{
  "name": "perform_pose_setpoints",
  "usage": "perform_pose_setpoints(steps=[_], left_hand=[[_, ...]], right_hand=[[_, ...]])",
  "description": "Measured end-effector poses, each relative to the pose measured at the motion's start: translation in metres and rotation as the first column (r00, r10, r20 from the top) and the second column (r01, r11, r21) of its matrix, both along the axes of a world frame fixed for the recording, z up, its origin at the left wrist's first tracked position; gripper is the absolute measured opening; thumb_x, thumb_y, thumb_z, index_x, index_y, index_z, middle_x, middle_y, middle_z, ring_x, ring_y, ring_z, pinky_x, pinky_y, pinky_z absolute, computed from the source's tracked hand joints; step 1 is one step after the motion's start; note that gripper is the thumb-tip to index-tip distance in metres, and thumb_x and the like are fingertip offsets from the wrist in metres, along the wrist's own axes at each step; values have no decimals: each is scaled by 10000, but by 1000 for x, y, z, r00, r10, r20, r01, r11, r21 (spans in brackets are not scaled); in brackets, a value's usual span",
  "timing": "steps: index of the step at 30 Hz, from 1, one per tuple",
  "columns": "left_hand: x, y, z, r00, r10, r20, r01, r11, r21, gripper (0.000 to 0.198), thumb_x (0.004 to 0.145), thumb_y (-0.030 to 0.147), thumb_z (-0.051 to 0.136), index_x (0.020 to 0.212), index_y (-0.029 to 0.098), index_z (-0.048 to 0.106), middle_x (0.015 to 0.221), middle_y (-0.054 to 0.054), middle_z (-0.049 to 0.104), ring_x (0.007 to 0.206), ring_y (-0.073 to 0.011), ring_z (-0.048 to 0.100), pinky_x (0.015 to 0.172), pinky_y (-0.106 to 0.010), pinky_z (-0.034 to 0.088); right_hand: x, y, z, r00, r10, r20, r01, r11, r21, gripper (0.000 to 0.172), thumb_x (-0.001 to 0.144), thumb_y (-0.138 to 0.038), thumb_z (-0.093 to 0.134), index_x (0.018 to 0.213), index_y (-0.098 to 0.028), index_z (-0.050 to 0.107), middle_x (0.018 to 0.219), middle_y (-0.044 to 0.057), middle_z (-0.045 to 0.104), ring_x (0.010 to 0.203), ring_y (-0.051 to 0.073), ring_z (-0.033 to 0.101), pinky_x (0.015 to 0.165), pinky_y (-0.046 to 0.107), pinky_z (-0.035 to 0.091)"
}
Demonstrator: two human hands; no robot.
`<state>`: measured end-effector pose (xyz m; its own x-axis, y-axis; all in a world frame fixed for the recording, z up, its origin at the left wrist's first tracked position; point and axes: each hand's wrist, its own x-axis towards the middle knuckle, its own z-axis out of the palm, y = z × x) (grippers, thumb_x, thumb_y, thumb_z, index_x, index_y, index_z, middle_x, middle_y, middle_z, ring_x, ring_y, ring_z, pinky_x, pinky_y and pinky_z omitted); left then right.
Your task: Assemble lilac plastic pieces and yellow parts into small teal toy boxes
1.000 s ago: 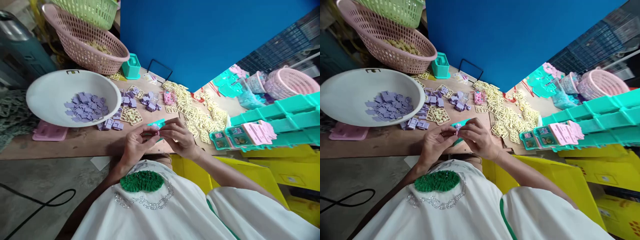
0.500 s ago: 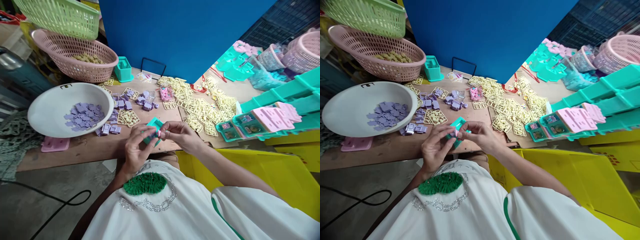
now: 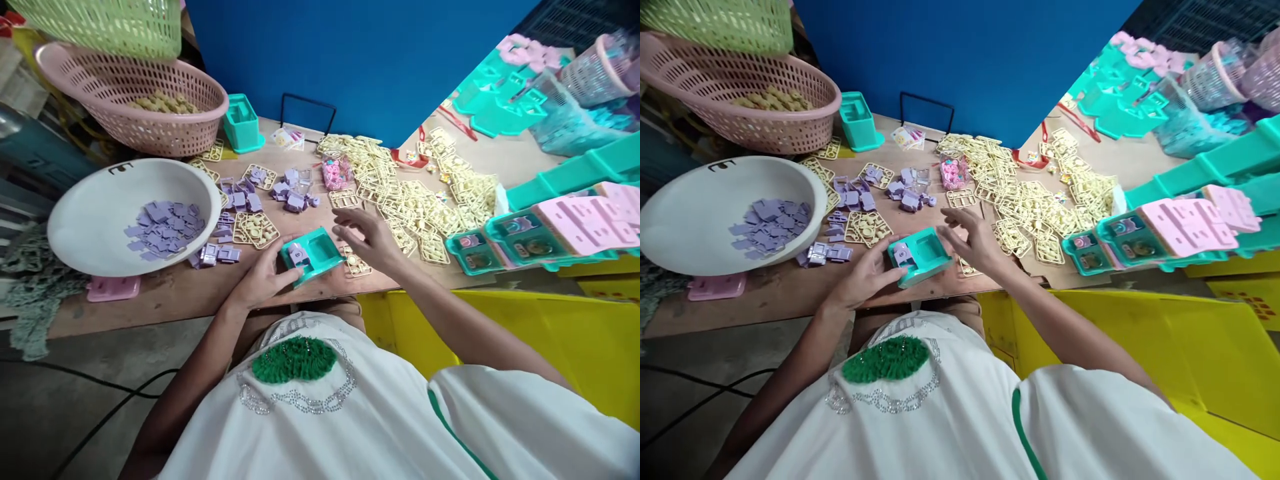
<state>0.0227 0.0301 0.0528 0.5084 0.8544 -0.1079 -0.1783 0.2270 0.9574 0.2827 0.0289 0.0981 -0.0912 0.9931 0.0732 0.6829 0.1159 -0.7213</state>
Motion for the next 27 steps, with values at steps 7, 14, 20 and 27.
perform_pose_setpoints(steps=[7,14,20,27], left_hand=[[25,-25,-2,951,306,55,-295,943,-152,426,882,420,746,1240,217,638,1123,-49,772,997,-202,742,856,-284,603],[38,-34,-9,901,432,-42,-432,902,16,328,949,429,650,1204,224,625,1220,-79,748,1131,-234,725,960,-324,605],[42,-38,-10,876,478,-62,-475,878,56,310,990,429,647,1211,215,609,1138,-77,732,986,-205,708,851,-287,606],[41,-34,-13,877,477,-67,-465,875,137,308,987,444,646,1183,212,599,1134,-81,712,991,-214,691,854,-304,598]], right_hand=[[-28,-6,18,985,-25,-168,-62,867,-494,862,850,-479,866,1612,-244,541,1536,143,646,1330,329,663,1091,459,598],[-37,0,18,951,-195,-241,-1,777,-630,763,771,-453,925,1445,-287,610,1239,77,735,1144,293,702,912,401,637],[-52,2,33,920,-296,-258,21,693,-720,651,743,-342,916,1291,-255,576,995,4,699,983,218,675,799,318,603],[-52,1,26,902,-286,-324,-26,712,-701,732,757,-390,911,1370,-272,529,1110,32,724,1029,231,706,828,347,635]])
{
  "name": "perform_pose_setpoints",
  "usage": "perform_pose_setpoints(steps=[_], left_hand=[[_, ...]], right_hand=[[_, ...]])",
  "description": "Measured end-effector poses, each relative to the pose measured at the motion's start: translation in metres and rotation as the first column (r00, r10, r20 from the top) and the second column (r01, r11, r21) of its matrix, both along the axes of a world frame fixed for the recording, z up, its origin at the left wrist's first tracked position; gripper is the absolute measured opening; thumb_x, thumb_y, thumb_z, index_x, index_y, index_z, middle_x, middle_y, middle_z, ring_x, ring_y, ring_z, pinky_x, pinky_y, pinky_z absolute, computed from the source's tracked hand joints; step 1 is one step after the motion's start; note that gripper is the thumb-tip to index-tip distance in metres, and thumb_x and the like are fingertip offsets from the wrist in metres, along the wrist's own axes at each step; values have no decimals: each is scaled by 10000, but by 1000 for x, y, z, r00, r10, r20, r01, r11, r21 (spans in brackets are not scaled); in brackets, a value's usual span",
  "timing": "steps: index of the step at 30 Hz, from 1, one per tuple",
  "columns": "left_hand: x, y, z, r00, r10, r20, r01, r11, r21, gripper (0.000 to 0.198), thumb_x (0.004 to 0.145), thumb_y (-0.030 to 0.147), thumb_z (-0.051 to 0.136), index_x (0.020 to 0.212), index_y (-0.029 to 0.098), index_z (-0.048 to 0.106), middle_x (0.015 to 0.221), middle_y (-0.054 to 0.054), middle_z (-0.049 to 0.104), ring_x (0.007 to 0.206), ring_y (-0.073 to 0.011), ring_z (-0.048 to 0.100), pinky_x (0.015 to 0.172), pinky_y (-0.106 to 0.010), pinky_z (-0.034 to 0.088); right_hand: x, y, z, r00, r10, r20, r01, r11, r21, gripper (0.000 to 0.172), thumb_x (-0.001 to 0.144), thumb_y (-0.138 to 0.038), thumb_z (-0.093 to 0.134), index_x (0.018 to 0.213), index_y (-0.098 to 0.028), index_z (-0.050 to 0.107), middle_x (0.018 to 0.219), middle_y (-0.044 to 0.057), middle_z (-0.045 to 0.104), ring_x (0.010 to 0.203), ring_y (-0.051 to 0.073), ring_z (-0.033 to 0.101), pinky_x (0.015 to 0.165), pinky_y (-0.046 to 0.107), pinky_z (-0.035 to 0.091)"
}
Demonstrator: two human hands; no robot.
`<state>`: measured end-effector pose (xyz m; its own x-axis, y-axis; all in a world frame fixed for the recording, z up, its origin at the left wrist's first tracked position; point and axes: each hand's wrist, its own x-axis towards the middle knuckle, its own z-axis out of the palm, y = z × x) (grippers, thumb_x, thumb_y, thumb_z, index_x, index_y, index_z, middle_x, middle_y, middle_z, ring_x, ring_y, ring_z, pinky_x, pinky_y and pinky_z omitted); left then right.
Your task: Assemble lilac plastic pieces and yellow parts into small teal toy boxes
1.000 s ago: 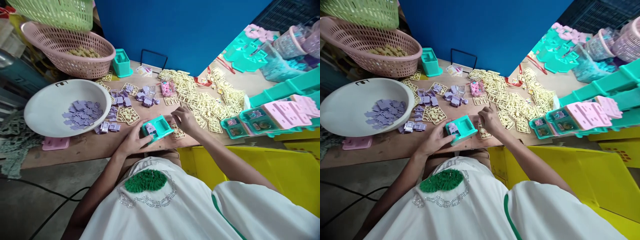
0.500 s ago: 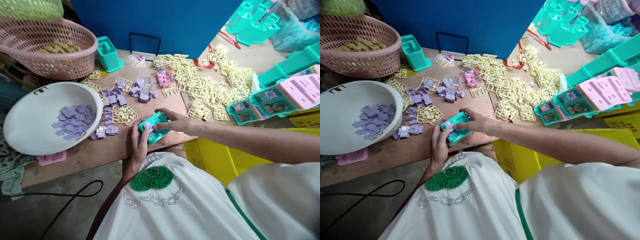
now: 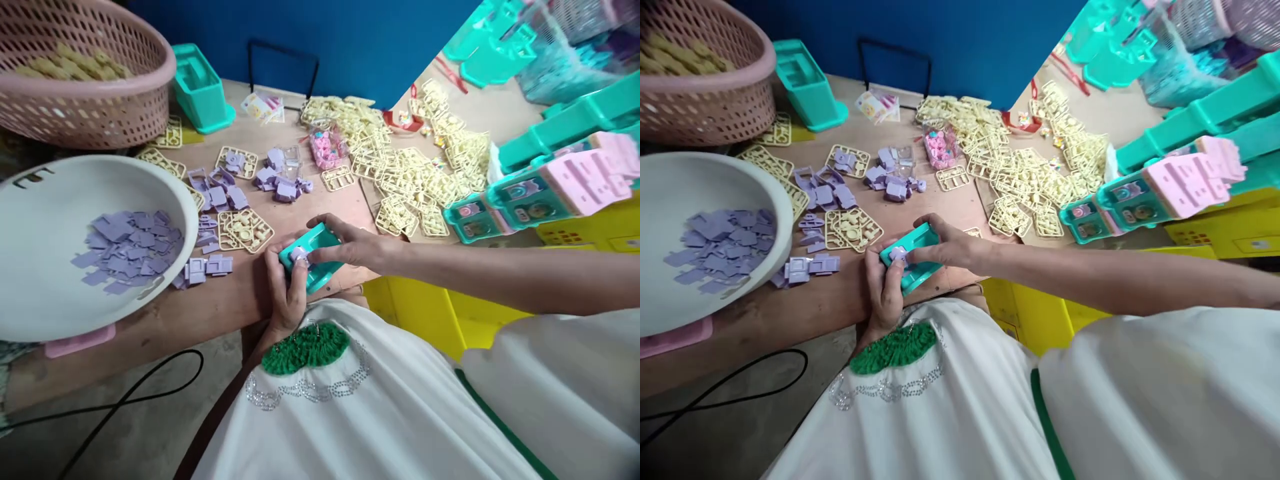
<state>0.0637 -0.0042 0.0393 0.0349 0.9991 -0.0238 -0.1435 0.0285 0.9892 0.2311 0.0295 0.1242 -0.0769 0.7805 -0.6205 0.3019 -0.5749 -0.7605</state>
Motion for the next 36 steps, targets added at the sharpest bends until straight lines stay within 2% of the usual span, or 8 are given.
perform_pose_setpoints(steps=[3,6,10,18,23,27,30,36], left_hand=[[-2,3,-3,999,15,-30,-15,1000,4,327,957,467,668,1144,202,620,1053,-68,707,922,-206,683,808,-299,592],[-5,6,-7,999,23,-49,-23,1000,6,380,938,520,692,1137,200,640,1029,-65,721,897,-206,694,791,-294,586],[-8,8,-12,997,34,-67,-31,999,39,421,950,581,667,1135,203,667,1021,-62,739,905,-208,700,817,-298,582],[-10,15,-20,988,82,-134,-62,987,150,444,1017,615,575,1099,210,737,1114,-84,759,1100,-234,707,1013,-358,572],[-25,7,19,972,204,-117,-154,929,336,367,992,497,717,1201,204,789,1256,-105,717,1164,-218,731,1034,-346,616],[-32,10,58,1000,27,-11,-23,962,273,275,947,417,801,1141,229,851,1123,-71,814,915,-179,794,820,-301,684],[-31,17,68,994,-4,114,-12,991,134,262,850,434,897,1001,220,880,967,-49,852,732,-158,788,720,-289,693],[-23,20,60,958,101,270,-88,994,-62,389,654,485,1012,847,187,853,834,-45,853,679,-162,791,699,-291,696]], right_hand=[[18,2,-6,993,26,117,-59,956,288,742,776,-411,900,1423,-274,564,1347,107,696,1139,254,700,856,364,630],[51,5,-14,948,-62,311,-149,779,609,480,923,-405,758,1359,-234,655,1240,116,745,1044,230,718,846,359,594],[82,4,-34,821,-114,560,-296,754,587,189,970,-296,647,914,-166,773,872,100,743,771,209,663,739,344,519],[68,18,-54,767,112,631,-525,675,518,137,883,-255,753,785,-180,811,831,119,718,879,246,616,883,384,493],[53,15,-27,966,-5,258,-173,728,663,329,935,-502,723,1002,-199,833,991,108,776,930,241,693,888,405,566],[13,0,6,981,109,-159,22,757,653,481,801,-664,871,1004,-231,826,1046,78,793,964,226,728,930,402,606],[-14,-5,15,971,151,-187,26,707,706,528,783,-746,853,906,-233,817,935,69,769,927,218,711,924,402,608],[-31,-13,6,996,-48,-70,85,622,779,509,861,-738,787,826,-232,736,892,72,707,869,218,666,851,394,605]])
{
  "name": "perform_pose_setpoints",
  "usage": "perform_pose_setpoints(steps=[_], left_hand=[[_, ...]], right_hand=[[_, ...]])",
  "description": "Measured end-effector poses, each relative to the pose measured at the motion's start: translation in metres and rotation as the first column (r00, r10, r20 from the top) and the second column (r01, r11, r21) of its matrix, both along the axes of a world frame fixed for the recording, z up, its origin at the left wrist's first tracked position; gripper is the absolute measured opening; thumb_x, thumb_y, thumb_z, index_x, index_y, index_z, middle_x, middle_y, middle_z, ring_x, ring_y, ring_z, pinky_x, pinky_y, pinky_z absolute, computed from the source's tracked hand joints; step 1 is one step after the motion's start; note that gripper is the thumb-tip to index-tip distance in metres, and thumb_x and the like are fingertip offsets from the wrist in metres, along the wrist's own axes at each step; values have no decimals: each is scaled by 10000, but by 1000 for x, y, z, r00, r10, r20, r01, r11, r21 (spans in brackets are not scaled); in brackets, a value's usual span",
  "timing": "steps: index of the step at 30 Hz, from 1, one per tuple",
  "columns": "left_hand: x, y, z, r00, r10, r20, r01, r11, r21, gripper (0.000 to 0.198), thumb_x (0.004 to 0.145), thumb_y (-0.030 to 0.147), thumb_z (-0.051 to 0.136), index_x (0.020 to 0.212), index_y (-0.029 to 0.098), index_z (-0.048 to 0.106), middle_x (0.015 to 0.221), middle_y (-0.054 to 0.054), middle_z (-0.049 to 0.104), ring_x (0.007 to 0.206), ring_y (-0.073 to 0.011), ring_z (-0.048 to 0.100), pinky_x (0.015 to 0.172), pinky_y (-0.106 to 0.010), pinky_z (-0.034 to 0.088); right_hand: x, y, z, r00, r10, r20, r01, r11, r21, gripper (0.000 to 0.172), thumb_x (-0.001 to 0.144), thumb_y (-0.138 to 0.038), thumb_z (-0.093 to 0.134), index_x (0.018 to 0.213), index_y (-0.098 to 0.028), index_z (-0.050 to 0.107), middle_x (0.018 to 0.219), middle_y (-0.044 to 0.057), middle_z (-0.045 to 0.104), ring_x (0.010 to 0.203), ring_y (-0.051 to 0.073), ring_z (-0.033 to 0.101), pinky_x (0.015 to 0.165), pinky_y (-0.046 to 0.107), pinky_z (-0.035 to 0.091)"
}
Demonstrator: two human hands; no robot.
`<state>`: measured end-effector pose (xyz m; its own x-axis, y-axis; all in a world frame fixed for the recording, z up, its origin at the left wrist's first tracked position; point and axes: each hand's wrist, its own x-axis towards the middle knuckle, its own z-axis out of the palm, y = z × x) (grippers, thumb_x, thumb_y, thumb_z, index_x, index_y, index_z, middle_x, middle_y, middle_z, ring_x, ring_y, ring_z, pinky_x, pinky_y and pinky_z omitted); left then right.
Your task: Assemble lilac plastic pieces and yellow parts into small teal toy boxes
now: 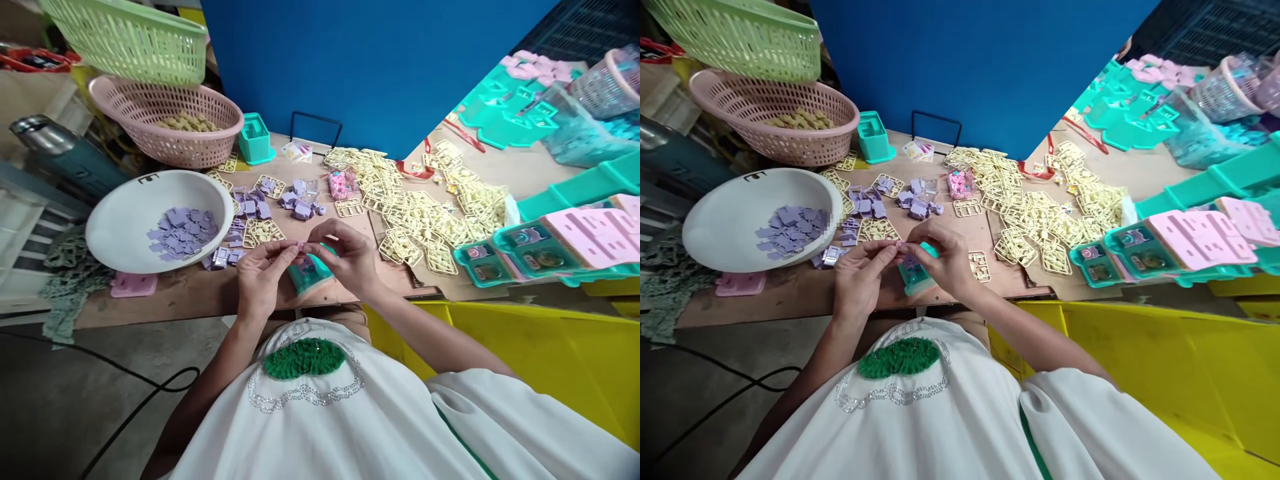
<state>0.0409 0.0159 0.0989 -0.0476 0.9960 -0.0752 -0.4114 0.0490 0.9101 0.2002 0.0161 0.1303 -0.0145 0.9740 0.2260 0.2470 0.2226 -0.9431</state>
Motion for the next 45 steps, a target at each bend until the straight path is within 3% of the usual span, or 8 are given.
perform_pose_setpoints(steps=[4,12,15,19,23,35,40,45], left_hand=[[3,-3,-4,996,82,-27,-81,996,33,348,687,451,990,833,179,831,813,-30,839,701,-157,788,740,-293,693],[-4,-11,-12,956,74,-285,13,956,294,159,906,353,825,902,194,816,943,-50,794,904,-173,779,831,-275,663],[-6,-15,-28,917,119,-381,27,934,357,207,946,370,789,1066,203,812,1160,-96,748,1138,-221,749,987,-333,640],[1,-19,-60,890,77,-449,73,949,306,491,913,436,817,1330,206,701,1362,-134,710,1320,-273,683,1159,-423,558],[10,-20,-77,912,-25,-408,129,965,229,465,916,428,786,1307,210,661,1303,-117,740,1242,-260,713,1106,-392,570],[15,-18,-83,949,-10,-315,93,963,251,434,862,382,835,1225,209,672,1233,-106,735,1164,-267,709,1061,-412,569],[15,-18,-83,945,10,-326,75,966,249,452,850,408,865,1222,229,683,1215,-97,756,1146,-271,712,1035,-417,576],[17,-19,-84,949,45,-311,40,964,261,467,845,442,881,1219,233,694,1220,-100,766,1151,-275,718,1021,-410,587]], right_hand=[[-3,-7,0,977,-42,210,9,988,154,415,991,-618,681,831,-247,779,961,114,724,916,252,682,877,424,587],[8,0,9,946,122,299,-85,988,-131,304,964,-501,675,864,-214,701,816,49,704,757,186,624,780,344,557],[19,6,13,893,200,402,-149,977,-154,199,923,-380,670,833,-203,690,793,43,681,765,183,604,779,340,523],[29,15,19,812,308,496,-187,942,-278,141,890,-313,669,840,-188,713,850,59,679,807,188,615,760,327,499],[30,25,28,759,426,492,-201,872,-446,153,861,-314,657,787,-184,690,753,20,644,730,151,578,671,275,455],[21,43,34,804,503,318,-165,702,-692,178,781,-374,743,745,-202,715,668,-4,687,636,150,627,631,288,516],[14,42,36,735,498,460,-97,749,-656,131,788,-298,677,697,-203,677,649,-8,661,613,144,602,613,283,466],[-3,35,46,582,461,670,-21,832,-554,104,801,-192,644,701,-186,669,664,1,639,642,134,559,632,276,421]])
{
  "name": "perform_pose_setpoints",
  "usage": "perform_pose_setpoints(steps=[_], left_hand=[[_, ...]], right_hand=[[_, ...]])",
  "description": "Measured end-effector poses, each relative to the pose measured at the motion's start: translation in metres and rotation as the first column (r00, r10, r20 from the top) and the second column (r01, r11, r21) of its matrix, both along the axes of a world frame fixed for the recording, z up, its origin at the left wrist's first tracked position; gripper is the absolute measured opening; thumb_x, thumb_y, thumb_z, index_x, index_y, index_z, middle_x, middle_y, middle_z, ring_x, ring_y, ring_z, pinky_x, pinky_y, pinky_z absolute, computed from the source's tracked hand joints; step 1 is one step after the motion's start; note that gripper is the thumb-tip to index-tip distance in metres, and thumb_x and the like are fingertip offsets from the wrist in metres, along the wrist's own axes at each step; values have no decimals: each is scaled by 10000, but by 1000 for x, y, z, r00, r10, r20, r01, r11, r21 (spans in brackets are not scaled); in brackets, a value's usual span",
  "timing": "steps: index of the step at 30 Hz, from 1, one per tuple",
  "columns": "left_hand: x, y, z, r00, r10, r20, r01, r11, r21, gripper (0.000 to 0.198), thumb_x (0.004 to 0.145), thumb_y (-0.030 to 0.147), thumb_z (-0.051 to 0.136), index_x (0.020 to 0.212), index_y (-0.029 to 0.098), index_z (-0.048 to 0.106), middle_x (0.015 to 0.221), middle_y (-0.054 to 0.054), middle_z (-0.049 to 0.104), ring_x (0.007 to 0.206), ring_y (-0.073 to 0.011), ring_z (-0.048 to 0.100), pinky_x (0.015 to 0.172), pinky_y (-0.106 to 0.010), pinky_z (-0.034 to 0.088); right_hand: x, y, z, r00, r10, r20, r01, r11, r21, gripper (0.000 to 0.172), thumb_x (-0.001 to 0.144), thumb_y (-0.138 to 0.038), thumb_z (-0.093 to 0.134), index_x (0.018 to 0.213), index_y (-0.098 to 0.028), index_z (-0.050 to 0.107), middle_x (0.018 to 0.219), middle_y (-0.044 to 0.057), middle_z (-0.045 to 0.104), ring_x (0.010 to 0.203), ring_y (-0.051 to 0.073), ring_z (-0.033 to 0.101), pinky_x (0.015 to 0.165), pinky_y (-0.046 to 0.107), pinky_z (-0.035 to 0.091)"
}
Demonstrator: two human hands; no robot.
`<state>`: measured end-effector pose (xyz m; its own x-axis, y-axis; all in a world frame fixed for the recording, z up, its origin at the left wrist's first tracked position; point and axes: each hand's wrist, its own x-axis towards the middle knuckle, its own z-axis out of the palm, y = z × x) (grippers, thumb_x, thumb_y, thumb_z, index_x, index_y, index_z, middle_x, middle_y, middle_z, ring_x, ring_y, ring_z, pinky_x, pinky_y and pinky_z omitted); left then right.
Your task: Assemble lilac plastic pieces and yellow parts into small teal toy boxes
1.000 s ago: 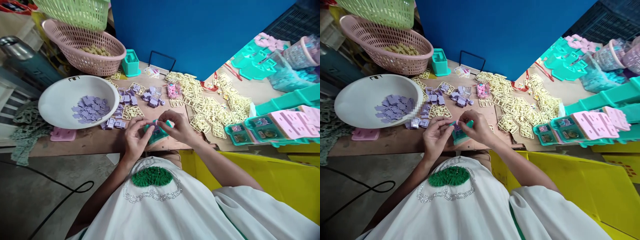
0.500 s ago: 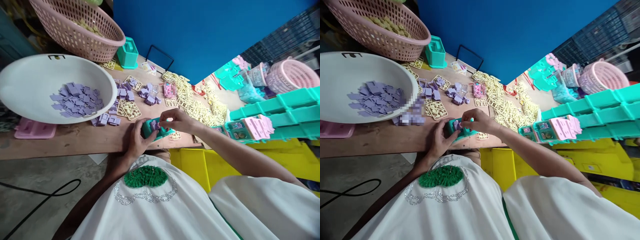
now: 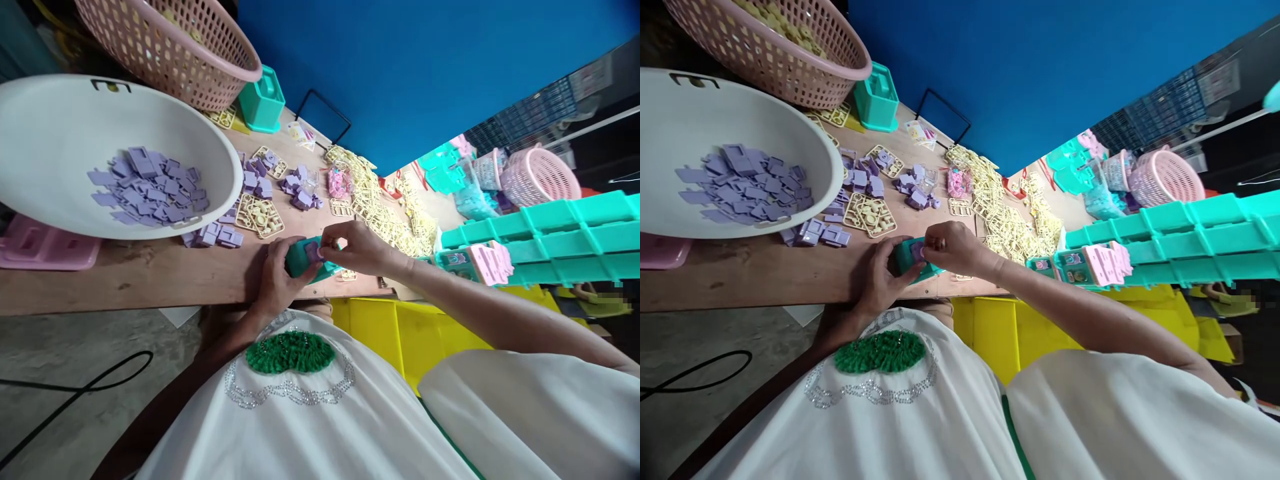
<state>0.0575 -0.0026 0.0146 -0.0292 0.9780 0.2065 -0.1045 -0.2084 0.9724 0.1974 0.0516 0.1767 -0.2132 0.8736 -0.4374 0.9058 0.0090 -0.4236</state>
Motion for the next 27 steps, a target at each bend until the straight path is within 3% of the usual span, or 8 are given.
perform_pose_setpoints(steps=[7,12,17,23,27], left_hand=[[0,1,-2,998,7,-62,-4,998,61,441,869,403,870,1224,229,675,1164,-81,770,1113,-262,720,975,-387,599],[-1,0,-1,997,18,-72,-12,996,89,441,893,422,852,1240,234,655,1182,-80,756,1112,-253,716,970,-381,605],[-2,0,0,997,13,-70,-6,995,103,422,903,414,847,1233,231,656,1158,-73,754,1084,-249,707,944,-372,598],[-4,0,0,996,25,-82,-19,997,78,456,855,370,899,1222,229,667,1167,-78,754,1095,-259,703,957,-390,595],[-5,0,2,997,26,-78,-20,997,76,460,840,344,915,1209,231,666,1172,-75,763,1103,-258,711,971,-397,600]], right_hand=[[-21,3,8,963,77,258,-72,997,-31,203,823,-133,622,625,-176,607,585,-21,569,583,107,475,608,271,359],[-28,3,4,945,97,312,-90,995,-35,215,804,-121,622,602,-175,575,562,-41,507,573,93,402,597,272,309],[-24,4,4,954,94,286,-94,995,-11,193,803,-116,612,617,-166,609,557,-40,521,581,89,398,612,267,311],[-4,8,9,999,28,46,-17,975,-224,236,908,-327,631,764,-164,724,675,15,714,599,115,575,591,247,403],[3,4,10,999,46,-20,-48,994,-98,268,896,-381,640,772,-164,734,634,-1,668,553,95,496,562,245,369]])
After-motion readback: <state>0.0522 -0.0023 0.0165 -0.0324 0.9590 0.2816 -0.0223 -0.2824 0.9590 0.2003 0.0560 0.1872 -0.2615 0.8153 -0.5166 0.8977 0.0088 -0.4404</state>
